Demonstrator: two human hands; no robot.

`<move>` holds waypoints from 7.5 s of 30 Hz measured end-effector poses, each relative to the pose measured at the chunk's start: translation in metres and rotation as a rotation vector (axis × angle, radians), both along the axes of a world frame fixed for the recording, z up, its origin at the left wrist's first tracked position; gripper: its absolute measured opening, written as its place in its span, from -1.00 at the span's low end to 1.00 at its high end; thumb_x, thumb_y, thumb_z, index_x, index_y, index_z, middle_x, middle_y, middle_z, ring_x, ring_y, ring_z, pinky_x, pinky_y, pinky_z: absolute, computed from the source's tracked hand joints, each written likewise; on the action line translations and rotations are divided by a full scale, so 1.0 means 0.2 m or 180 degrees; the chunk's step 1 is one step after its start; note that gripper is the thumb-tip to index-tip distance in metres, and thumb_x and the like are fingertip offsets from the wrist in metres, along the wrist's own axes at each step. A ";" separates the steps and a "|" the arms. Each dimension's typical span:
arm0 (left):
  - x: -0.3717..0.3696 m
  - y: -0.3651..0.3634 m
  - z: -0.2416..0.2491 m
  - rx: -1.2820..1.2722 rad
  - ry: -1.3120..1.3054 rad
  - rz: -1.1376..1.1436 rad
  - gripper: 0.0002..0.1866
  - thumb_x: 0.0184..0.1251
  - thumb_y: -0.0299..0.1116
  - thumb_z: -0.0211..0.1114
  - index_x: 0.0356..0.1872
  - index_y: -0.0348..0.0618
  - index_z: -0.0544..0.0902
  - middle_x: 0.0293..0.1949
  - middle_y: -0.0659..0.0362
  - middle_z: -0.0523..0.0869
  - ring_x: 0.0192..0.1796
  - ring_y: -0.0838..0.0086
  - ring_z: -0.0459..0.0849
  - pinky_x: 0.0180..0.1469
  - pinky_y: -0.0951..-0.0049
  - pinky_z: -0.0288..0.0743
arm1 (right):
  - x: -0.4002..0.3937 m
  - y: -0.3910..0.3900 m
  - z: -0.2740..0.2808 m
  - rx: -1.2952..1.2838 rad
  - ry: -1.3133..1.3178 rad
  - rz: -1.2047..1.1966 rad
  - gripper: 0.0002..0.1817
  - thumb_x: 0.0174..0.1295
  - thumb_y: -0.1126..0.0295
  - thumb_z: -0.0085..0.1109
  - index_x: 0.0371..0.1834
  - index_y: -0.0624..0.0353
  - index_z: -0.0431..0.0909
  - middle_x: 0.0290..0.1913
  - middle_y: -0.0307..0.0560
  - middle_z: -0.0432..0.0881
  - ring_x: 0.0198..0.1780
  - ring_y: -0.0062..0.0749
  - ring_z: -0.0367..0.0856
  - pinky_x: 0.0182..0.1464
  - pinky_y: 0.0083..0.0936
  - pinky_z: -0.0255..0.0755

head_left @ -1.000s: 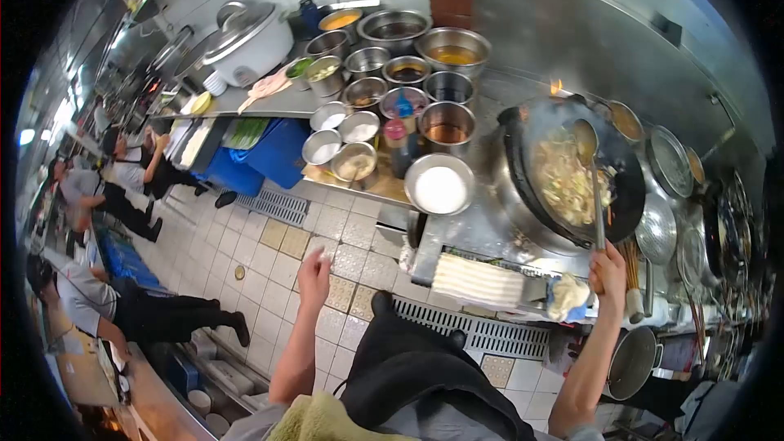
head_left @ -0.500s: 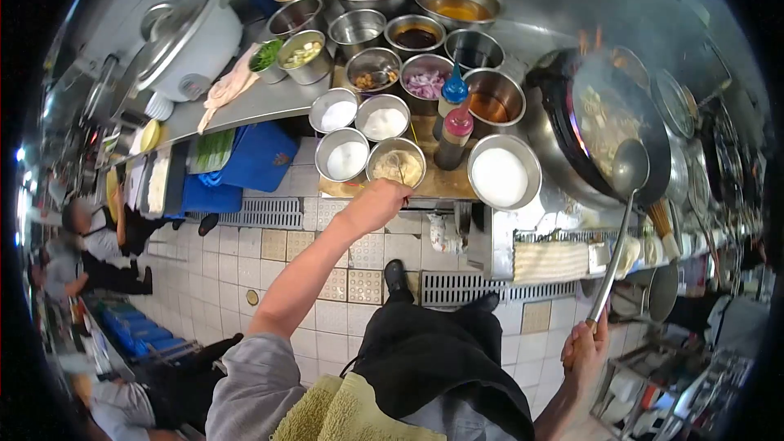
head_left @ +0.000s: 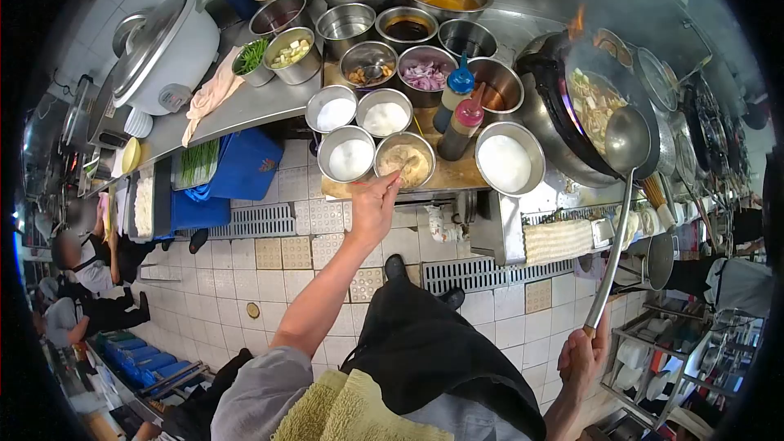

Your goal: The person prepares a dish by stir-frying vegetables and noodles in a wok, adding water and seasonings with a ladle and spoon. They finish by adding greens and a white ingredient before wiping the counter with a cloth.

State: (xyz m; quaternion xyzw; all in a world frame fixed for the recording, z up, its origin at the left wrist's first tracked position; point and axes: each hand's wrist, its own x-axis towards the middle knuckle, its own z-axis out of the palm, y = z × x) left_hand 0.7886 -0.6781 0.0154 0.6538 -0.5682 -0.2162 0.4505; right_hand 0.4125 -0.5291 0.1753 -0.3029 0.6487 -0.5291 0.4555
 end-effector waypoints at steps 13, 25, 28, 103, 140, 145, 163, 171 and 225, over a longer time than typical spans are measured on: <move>-0.01 0.02 -0.07 -0.0039 0.2910 0.1140 -0.74 0.47 -0.35 0.19 -0.18 -0.44 0.62 -0.29 -0.05 0.72 -0.31 0.34 0.76 -0.25 0.43 0.72 | -0.14 0.39 0.34 0.1427 -0.0854 0.0743 -0.18 -0.02 0.55 0.15 0.43 0.36 0.17 -0.73 -0.16 0.37 -0.87 -0.57 0.25 -0.88 -0.61 0.10; 0.11 0.12 0.07 -0.0165 0.2872 0.1412 -0.74 0.45 -0.37 0.22 -0.22 -0.49 0.55 -0.31 -0.14 0.71 -0.32 0.28 0.76 -0.25 0.38 0.72 | -0.10 0.38 0.25 0.1964 -0.1661 0.1129 -0.19 0.01 0.67 0.13 0.46 0.26 0.20 -0.55 -0.17 0.45 -0.78 -0.61 0.33 -0.77 -0.68 0.20; 0.13 0.13 0.05 -0.0205 0.2874 0.1461 -0.74 0.46 -0.38 0.20 -0.24 -0.50 0.54 -0.34 -0.13 0.72 -0.34 0.30 0.76 -0.28 0.39 0.73 | -0.11 0.39 0.21 0.1883 -0.1666 0.1179 -0.18 0.00 0.67 0.14 0.47 0.25 0.20 -0.55 -0.18 0.45 -0.78 -0.61 0.35 -0.77 -0.67 0.22; 0.12 0.04 0.31 -0.0155 0.2623 0.1206 -0.74 0.43 -0.38 0.22 -0.26 -0.48 0.62 -0.41 -0.07 0.72 -0.42 0.34 0.75 -0.37 0.45 0.69 | 0.09 0.33 0.21 0.1794 -0.1584 0.0911 -0.17 -0.09 0.66 0.06 0.44 0.34 0.23 -0.08 0.01 0.64 -0.46 -0.54 0.52 -0.47 -0.68 0.32; 0.49 -0.34 0.31 -0.0478 0.2999 0.1468 -0.78 0.43 -0.44 0.20 -0.22 -0.52 0.56 -0.34 -0.11 0.71 -0.38 0.27 0.76 -0.34 0.38 0.71 | 0.34 0.09 0.28 0.2272 -0.1639 0.1155 -0.12 -0.11 0.65 0.08 0.48 0.23 0.20 -0.35 -0.14 0.59 -0.72 -0.63 0.43 -0.74 -0.69 0.25; 0.51 -0.21 0.45 -0.0791 0.2599 0.1321 -0.76 0.42 -0.40 0.22 -0.19 -0.48 0.60 -0.35 -0.06 0.72 -0.38 0.34 0.74 -0.33 0.43 0.69 | 0.38 0.05 0.17 0.2099 -0.1552 0.1283 -0.10 -0.21 0.66 0.15 0.42 0.33 0.25 -0.22 -0.14 0.59 -0.47 -0.60 0.56 -0.45 -0.75 0.45; 0.56 -0.13 -0.08 0.0028 0.2602 0.1834 -0.77 0.41 -0.45 0.19 -0.39 -0.47 0.53 -0.49 -0.08 0.70 -0.47 0.32 0.75 -0.43 0.41 0.70 | 0.42 -0.03 0.22 0.2072 -0.1561 0.1421 -0.08 -0.15 0.62 0.13 0.48 0.21 0.20 -0.45 -0.20 0.55 -0.72 -0.69 0.40 -0.76 -0.78 0.30; 0.64 -0.03 0.24 -0.0295 0.2614 0.1778 -0.81 0.40 -0.44 0.22 -0.23 -0.44 0.60 -0.38 -0.06 0.71 -0.42 0.32 0.74 -0.36 0.41 0.69 | 0.44 -0.04 0.22 0.2215 -0.1339 0.1425 -0.08 -0.16 0.62 0.16 0.47 0.15 0.24 -0.44 -0.22 0.55 -0.76 -0.67 0.38 -0.77 -0.77 0.28; 0.55 -0.25 0.35 -0.0654 0.1919 0.1385 -0.75 0.41 -0.39 0.21 -0.33 -0.45 0.64 -0.47 0.04 0.71 -0.49 0.43 0.71 -0.43 0.49 0.63 | 0.50 -0.02 0.23 0.2210 -0.1375 0.1301 -0.09 -0.15 0.68 0.17 0.46 0.24 0.23 -0.32 -0.14 0.60 -0.62 -0.67 0.49 -0.74 -0.78 0.33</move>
